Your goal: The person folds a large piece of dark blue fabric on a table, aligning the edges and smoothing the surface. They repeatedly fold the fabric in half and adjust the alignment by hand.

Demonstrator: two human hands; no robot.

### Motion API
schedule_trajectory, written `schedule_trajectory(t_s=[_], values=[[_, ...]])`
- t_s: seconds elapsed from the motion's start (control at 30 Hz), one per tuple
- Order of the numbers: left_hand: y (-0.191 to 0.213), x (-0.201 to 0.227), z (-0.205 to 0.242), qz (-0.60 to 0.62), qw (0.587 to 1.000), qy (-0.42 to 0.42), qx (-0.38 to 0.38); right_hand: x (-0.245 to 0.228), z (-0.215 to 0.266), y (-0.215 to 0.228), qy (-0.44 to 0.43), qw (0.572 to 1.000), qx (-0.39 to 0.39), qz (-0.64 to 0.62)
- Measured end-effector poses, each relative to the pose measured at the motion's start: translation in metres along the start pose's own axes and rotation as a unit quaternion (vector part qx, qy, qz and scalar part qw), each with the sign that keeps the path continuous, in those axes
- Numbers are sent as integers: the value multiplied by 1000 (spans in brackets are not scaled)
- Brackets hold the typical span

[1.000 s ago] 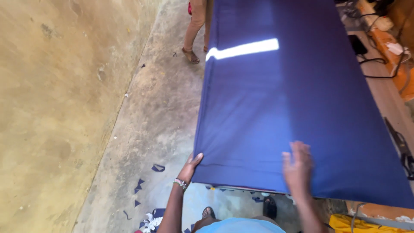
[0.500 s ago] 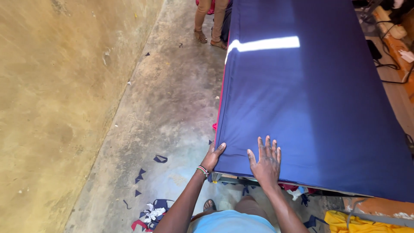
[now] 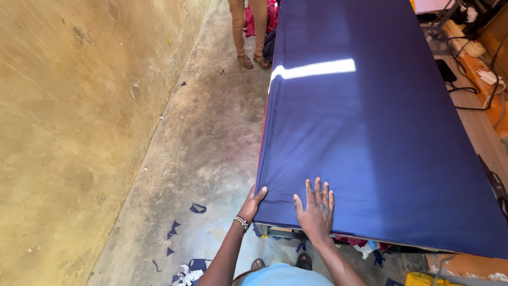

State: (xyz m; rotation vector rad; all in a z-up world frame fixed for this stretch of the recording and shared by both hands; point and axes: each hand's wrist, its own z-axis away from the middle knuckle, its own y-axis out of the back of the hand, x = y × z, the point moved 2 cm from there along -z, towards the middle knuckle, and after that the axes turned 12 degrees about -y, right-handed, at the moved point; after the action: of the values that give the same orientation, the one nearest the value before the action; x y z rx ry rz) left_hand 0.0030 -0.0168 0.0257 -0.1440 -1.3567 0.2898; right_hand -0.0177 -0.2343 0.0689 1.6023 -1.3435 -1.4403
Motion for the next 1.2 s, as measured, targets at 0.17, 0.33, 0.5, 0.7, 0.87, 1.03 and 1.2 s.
schedule_trajectory(t_s=[0.17, 0.33, 0.5, 0.7, 0.87, 1.03, 1.2], values=[[1, -1, -1, 7, 1000, 15, 6, -3, 1, 5, 11, 1000, 16, -16], [-6, 13, 4, -11, 1000, 21, 16, 0, -2, 7, 19, 999, 30, -22], [-3, 11, 4, -24, 999, 12, -27, 0, 3, 11, 32, 999, 12, -27], [4, -17, -8, 0, 998, -54, -30, 6, 4, -5, 46, 996, 74, -9], [15, 25, 18, -36, 995, 61, -69, 1, -4, 1, -48, 991, -120, 39], [106, -83, 3, 12, 994, 109, 5, -3, 1, 17, -98, 976, -195, -1], [221, -166, 24, -9, 943, 237, 231, -17, 44, 4, -153, 976, -155, -12]])
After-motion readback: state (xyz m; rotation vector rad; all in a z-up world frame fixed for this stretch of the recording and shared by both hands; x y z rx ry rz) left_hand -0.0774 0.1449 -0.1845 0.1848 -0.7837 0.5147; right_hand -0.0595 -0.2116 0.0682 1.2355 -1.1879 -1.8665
